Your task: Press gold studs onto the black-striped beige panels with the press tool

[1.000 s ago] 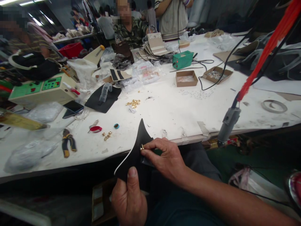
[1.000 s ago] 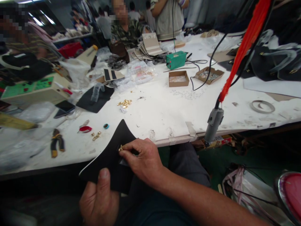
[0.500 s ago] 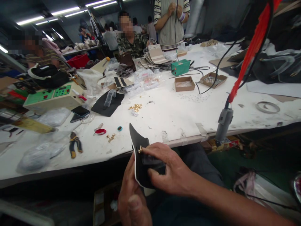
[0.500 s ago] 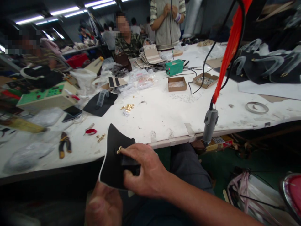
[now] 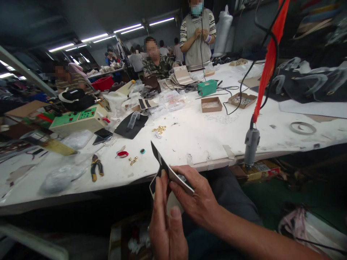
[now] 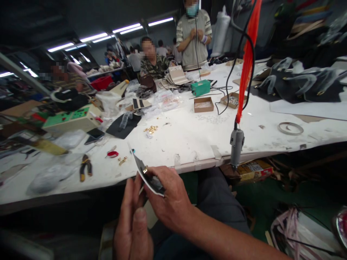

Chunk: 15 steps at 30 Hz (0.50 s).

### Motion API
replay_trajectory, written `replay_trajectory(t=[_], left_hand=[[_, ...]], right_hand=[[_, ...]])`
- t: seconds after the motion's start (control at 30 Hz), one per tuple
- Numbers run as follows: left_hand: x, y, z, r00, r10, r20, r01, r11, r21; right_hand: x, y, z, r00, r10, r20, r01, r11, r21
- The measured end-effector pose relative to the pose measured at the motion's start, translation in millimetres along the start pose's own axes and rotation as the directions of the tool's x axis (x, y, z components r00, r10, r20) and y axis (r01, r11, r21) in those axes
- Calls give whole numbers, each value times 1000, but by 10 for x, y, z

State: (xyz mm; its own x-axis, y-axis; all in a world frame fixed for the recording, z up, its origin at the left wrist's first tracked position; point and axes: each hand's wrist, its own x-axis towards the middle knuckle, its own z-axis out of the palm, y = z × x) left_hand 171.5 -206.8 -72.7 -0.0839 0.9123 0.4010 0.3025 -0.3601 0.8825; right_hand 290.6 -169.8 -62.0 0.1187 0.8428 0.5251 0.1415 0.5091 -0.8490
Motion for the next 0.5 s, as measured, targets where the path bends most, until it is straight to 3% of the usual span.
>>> replay_trajectory(t=[0.1, 0.23, 0.37, 0.43, 0.5], left_hand=[[150, 16, -66, 1000, 1, -18, 1, 991, 137], [471, 53, -147, 988, 155, -12, -143, 939, 312], [750, 100, -154, 957, 291, 8, -272, 883, 383], [859, 108, -133, 963, 270, -4, -248, 891, 380], [958, 94, -103, 985, 170, -18, -154, 930, 335]], right_hand=[[68, -6, -72, 984, 178, 18, -179, 977, 120], [197, 31, -228, 861, 477, 176, -508, 788, 349], [306, 106, -374, 755, 538, 374, -655, 596, 465], [348, 150, -412, 731, 538, 420, -681, 539, 496], [387, 195, -424, 717, 543, 438, -692, 481, 538]])
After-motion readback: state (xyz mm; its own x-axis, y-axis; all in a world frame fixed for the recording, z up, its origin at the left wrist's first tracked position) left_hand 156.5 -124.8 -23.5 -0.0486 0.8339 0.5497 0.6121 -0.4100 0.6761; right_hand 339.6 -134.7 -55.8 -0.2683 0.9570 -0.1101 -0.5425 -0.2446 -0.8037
